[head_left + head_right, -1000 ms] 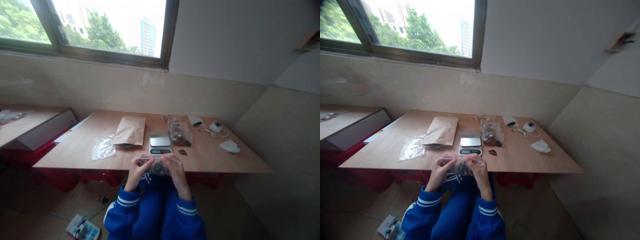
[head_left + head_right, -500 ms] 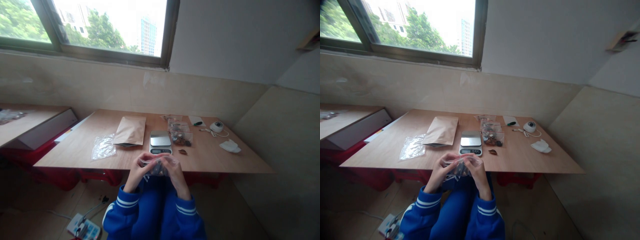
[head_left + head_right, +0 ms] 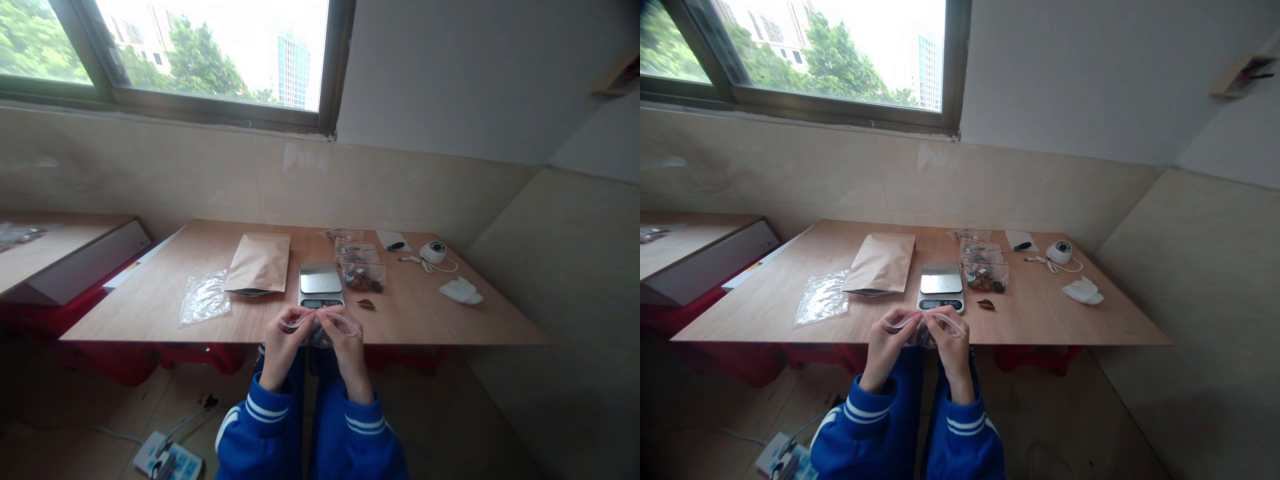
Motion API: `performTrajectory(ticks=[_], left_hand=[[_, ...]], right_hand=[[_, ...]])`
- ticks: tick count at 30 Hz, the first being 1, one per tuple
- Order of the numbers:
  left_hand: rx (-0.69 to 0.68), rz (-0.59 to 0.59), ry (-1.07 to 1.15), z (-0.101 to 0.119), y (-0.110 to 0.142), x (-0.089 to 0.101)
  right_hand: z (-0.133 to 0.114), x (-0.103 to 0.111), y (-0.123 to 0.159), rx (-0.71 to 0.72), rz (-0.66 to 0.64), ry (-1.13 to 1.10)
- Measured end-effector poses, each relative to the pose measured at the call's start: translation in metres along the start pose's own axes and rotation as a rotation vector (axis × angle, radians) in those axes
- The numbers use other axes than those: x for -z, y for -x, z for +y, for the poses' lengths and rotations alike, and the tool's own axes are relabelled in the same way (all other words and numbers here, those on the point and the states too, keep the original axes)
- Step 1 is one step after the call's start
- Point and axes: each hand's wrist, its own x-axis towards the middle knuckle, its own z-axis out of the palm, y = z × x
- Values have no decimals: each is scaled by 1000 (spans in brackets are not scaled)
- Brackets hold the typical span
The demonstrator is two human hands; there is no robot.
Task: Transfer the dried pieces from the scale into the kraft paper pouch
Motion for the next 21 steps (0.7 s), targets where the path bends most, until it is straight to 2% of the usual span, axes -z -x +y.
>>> performTrajectory(ticks=[4, 6, 9, 10, 13, 17, 19, 21], left_hand=[[3, 41, -2, 4, -7, -3], [23, -31, 30, 7, -13, 0], [54, -191, 104, 10, -18, 6], [64, -201, 120, 11, -19, 8], [98, -88, 190, 7, -20, 8], [234, 59, 346, -2, -22, 3], [288, 70, 337, -4, -22, 0], [305, 16, 303, -3, -22, -1]], right_hand=[[3, -2, -6, -59, 30, -53], [5, -1, -11, -90, 37, -71], [6, 3, -20, -63, 89, -44], [5, 5, -23, -55, 100, -25], [1, 11, -29, -69, 71, 27], [0, 20, -33, -48, -43, 86], [2, 26, -34, -17, -34, 127], [3, 34, -37, -11, 18, 141]])
